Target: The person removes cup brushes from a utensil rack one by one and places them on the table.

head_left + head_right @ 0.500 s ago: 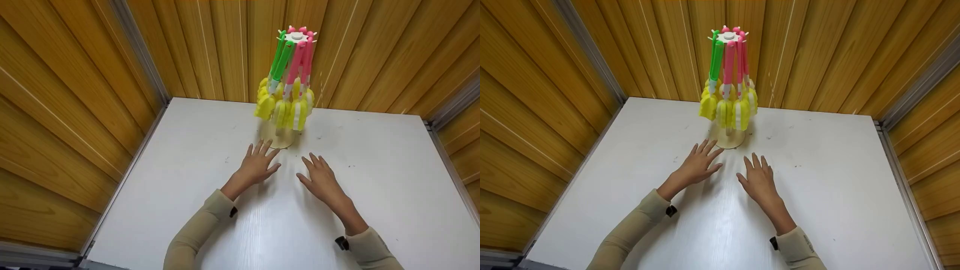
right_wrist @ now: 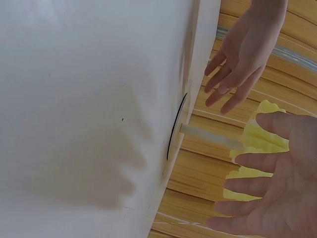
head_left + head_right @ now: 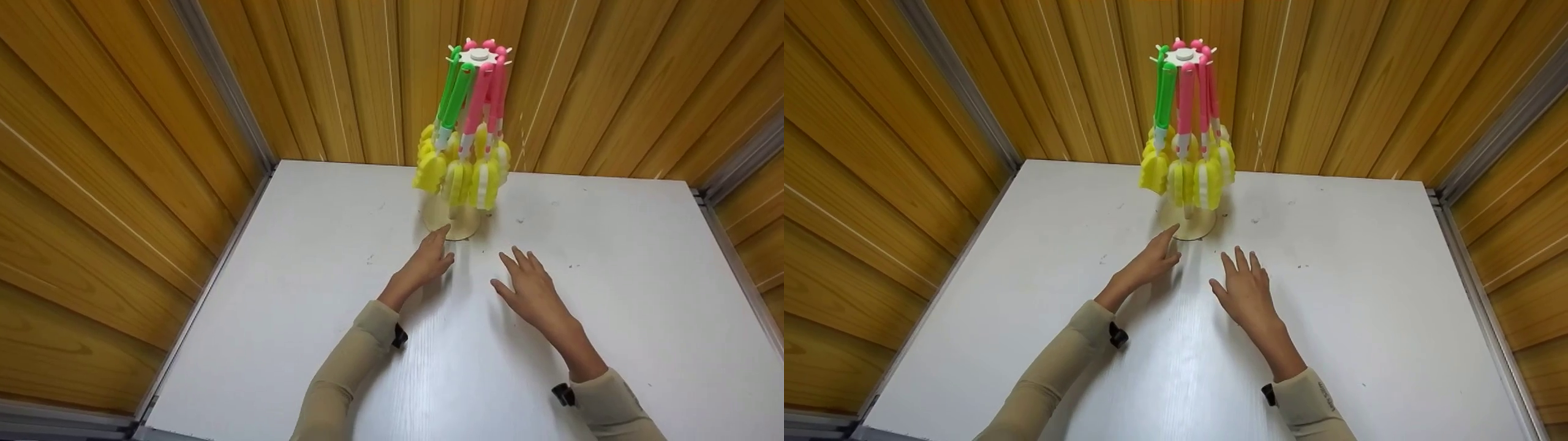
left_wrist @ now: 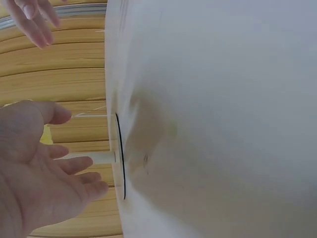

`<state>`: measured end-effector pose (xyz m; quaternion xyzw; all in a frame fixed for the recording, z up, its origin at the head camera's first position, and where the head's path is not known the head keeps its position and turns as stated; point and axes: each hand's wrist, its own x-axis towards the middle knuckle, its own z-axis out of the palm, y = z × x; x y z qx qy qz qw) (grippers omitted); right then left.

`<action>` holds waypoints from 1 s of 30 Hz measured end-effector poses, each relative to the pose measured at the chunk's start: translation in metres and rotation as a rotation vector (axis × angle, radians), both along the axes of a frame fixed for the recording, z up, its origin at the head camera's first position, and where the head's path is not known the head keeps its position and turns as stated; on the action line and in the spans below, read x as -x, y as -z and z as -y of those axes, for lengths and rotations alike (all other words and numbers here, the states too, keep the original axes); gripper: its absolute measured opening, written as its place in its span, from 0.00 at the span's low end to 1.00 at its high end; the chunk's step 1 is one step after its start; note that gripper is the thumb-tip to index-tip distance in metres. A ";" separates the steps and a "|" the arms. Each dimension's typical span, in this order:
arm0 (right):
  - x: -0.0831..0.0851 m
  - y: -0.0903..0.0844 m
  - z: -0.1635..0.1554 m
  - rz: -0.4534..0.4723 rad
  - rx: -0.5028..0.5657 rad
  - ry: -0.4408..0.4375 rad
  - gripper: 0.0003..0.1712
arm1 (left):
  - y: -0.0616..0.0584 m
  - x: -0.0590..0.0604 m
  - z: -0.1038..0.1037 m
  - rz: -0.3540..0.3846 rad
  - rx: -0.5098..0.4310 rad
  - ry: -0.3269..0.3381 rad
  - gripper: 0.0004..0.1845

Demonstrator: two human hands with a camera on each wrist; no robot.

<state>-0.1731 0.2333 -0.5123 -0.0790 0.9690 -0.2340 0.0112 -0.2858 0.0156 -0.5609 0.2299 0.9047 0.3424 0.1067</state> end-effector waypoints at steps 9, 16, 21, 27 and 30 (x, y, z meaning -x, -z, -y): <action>0.000 -0.001 -0.003 -0.012 0.012 0.000 0.35 | 0.006 0.045 -0.024 -0.004 0.034 -0.121 0.37; -0.001 0.003 -0.006 0.034 0.010 0.007 0.36 | 0.011 0.077 -0.033 -0.002 -0.275 -0.208 0.24; 0.002 0.004 -0.006 0.038 0.013 0.011 0.36 | 0.022 0.086 -0.036 0.022 -0.409 -0.216 0.24; 0.004 0.001 -0.006 0.013 0.029 0.018 0.35 | 0.034 0.091 -0.041 0.003 -0.518 -0.289 0.21; 0.006 -0.001 -0.005 -0.013 0.044 0.015 0.34 | 0.039 0.093 -0.045 -0.019 -0.552 -0.335 0.19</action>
